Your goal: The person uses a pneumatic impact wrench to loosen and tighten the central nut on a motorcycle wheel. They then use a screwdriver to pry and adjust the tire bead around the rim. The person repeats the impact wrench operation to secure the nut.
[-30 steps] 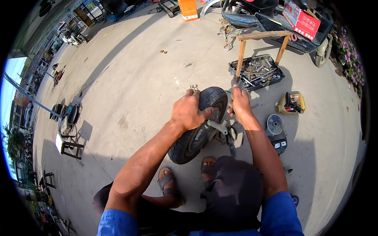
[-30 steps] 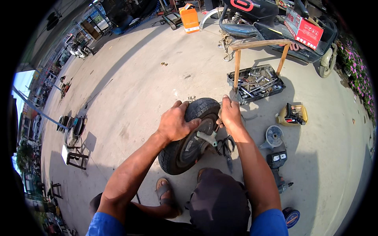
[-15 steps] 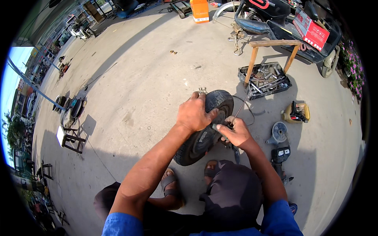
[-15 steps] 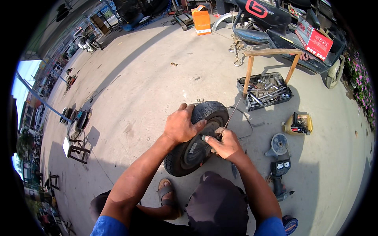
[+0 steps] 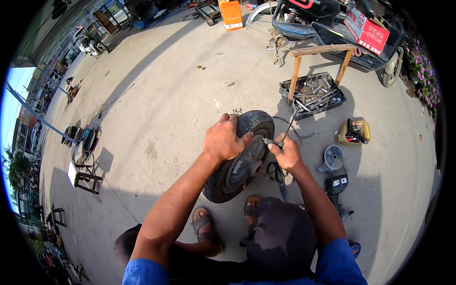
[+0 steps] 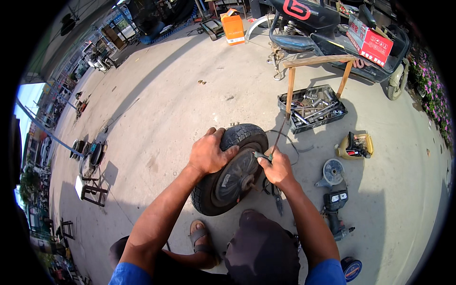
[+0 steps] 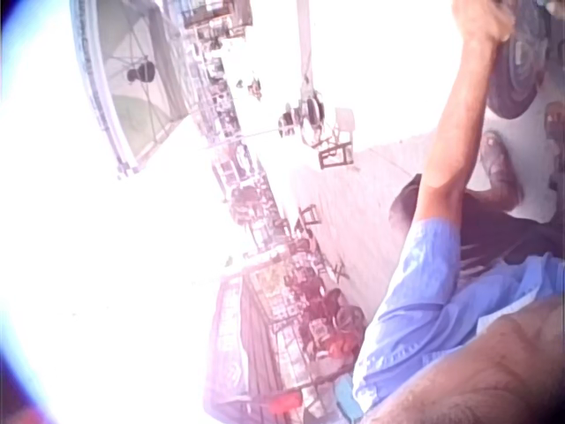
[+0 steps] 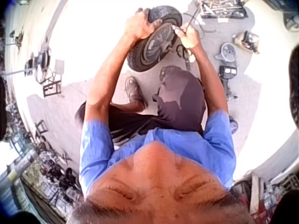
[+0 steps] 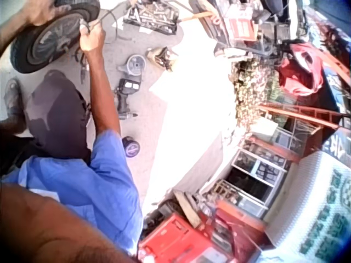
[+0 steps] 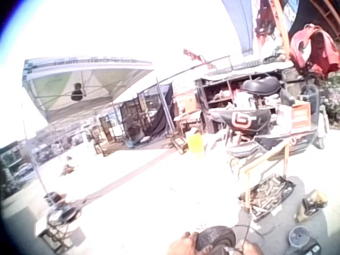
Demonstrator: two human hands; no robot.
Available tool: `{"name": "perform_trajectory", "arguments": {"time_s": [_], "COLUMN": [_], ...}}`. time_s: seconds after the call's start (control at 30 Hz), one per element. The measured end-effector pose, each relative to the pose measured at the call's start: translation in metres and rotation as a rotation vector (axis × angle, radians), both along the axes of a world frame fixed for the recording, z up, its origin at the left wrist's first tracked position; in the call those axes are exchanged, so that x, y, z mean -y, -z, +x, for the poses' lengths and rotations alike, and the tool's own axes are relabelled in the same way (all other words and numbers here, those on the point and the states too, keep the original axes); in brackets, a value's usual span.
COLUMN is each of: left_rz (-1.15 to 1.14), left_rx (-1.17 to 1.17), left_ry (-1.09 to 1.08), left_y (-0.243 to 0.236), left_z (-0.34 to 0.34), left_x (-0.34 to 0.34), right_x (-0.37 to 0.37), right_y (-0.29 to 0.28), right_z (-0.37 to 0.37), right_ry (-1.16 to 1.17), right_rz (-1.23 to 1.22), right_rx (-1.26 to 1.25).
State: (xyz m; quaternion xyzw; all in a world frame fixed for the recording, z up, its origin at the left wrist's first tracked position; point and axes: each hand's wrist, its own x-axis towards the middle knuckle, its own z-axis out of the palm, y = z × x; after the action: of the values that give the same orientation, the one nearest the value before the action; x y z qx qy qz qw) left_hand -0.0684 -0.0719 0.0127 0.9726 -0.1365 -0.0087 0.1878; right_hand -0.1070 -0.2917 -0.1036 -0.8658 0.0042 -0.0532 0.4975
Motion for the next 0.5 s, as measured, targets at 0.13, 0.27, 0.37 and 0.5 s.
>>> {"name": "perform_trajectory", "arguments": {"time_s": [0.13,0.27,0.37,0.5], "left_rz": [0.006,0.010,-0.008,0.013], "left_rx": [-0.011,-0.027,-0.009,-0.010], "left_ry": [0.000,0.002,-0.005,0.003], "left_y": [0.000,-0.002,-0.002,-0.002], "left_z": [0.000,0.001,0.000,-0.001], "left_x": [0.000,-0.001,-0.001,0.001], "right_x": [-0.008,-0.010,-0.013,-0.013], "right_y": [0.007,0.010,0.009,0.011], "right_z": [0.001,0.001,0.002,0.005], "right_ry": [0.001,-0.007,-0.021,-0.016], "right_rz": [0.056,0.025,-0.030,0.003], "right_rx": [0.040,0.055,0.103,0.063]}}
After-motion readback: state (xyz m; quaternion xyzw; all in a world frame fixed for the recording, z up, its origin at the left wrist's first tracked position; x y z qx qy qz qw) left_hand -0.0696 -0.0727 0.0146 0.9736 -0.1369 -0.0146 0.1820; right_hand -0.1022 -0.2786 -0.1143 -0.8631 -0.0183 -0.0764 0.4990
